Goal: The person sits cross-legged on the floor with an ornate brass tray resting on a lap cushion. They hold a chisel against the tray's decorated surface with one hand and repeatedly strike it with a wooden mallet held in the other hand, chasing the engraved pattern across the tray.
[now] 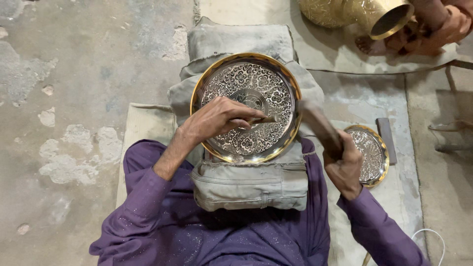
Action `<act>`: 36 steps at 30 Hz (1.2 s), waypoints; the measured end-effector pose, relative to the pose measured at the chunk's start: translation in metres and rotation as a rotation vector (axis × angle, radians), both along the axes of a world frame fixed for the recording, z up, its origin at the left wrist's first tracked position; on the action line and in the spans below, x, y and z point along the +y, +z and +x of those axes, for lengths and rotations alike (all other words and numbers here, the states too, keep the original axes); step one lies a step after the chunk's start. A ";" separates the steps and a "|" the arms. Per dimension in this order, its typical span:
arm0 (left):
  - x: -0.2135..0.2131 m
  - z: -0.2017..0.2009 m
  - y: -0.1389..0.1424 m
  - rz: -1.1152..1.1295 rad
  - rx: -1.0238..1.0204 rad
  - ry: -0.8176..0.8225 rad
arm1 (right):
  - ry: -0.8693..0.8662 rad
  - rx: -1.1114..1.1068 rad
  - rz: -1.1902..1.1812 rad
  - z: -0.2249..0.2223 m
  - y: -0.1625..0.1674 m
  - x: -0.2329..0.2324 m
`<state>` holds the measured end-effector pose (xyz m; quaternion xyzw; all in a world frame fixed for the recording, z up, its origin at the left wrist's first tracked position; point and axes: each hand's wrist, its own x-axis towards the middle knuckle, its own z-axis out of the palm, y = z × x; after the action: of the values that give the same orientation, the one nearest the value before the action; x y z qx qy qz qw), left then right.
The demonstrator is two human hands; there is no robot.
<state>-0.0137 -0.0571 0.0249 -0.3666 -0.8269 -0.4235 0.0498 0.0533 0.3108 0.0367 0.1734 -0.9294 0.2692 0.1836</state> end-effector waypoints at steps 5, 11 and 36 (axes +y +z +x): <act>-0.003 0.004 0.007 -0.013 -0.057 -0.016 | -0.026 -0.041 0.179 0.001 0.014 -0.006; -0.006 0.016 0.014 0.244 -0.063 0.090 | 0.165 -0.327 -0.409 0.011 0.049 -0.015; 0.005 0.007 0.017 0.078 -0.109 0.015 | 0.060 -0.107 0.097 -0.002 0.046 -0.028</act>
<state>-0.0070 -0.0520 0.0418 -0.3345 -0.8139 -0.4745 0.0222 0.0518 0.2824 0.0831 0.1954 -0.9441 0.2383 0.1168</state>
